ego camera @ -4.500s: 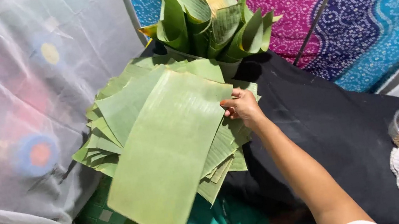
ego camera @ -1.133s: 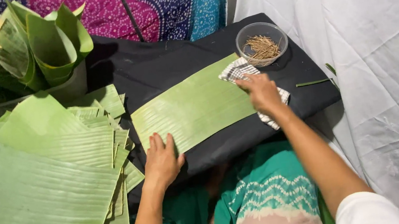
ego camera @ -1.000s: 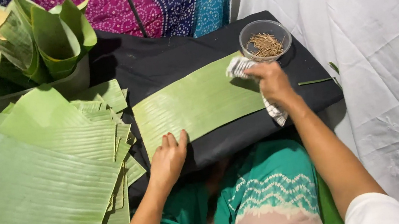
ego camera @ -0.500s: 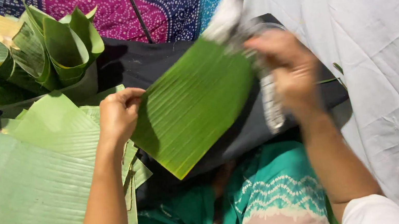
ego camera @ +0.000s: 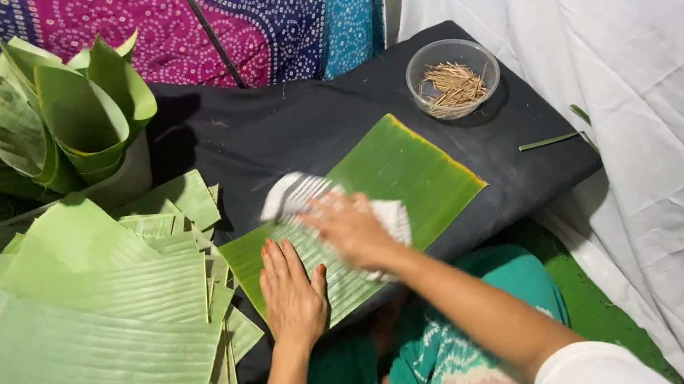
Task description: Cleaning banana leaves with a cloth and folding them into cone shapes, secured with small wooden pins.
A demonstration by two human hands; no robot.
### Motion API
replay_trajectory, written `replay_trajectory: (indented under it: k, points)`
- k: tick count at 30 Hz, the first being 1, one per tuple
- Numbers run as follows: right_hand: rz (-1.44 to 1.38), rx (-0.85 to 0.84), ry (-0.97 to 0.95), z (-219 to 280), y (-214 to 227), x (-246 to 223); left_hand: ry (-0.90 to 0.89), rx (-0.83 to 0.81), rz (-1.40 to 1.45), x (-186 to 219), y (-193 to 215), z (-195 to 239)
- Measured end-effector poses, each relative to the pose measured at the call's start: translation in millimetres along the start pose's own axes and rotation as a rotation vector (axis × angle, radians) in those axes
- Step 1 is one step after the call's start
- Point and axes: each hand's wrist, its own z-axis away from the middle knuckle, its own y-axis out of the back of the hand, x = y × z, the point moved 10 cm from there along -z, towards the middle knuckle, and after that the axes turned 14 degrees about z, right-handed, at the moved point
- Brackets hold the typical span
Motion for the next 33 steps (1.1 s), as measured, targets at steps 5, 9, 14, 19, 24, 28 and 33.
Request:
replay_trajectory:
  k: [5, 9, 14, 19, 24, 28, 33]
  points:
    - [-0.053, -0.063, -0.377, 19.9, 43.5, 140.9, 0.071, -0.064, 0.001, -0.6, 1.3, 0.5]
    - [0.266, -0.11, -0.44, 20.0, 12.9, 164.6, 0.09, -0.057, -0.068, -7.5, -8.1, -1.9]
    - [0.069, 0.07, -0.042, 26.6, 13.6, 6.6, 0.092, -0.067, -0.128, -19.2, -20.9, -3.6]
    - [0.006, -0.145, 0.006, 40.0, -1.7, 55.0, 0.085, -0.122, -0.215, -24.1, -15.3, -16.4]
    - [0.027, 0.017, -0.293, 88.4, -4.1, 255.6, 0.145, -0.215, -0.37, -21.7, 24.4, -56.2]
    - [0.164, 0.037, -0.353, 126.4, 55.5, 288.6, 0.162, -0.181, -0.357, -56.7, 39.8, -97.6]
    - [0.049, 0.178, -0.257, 160.1, 77.8, 302.7, 0.172, -0.118, -0.187, -89.5, 63.2, -126.7]
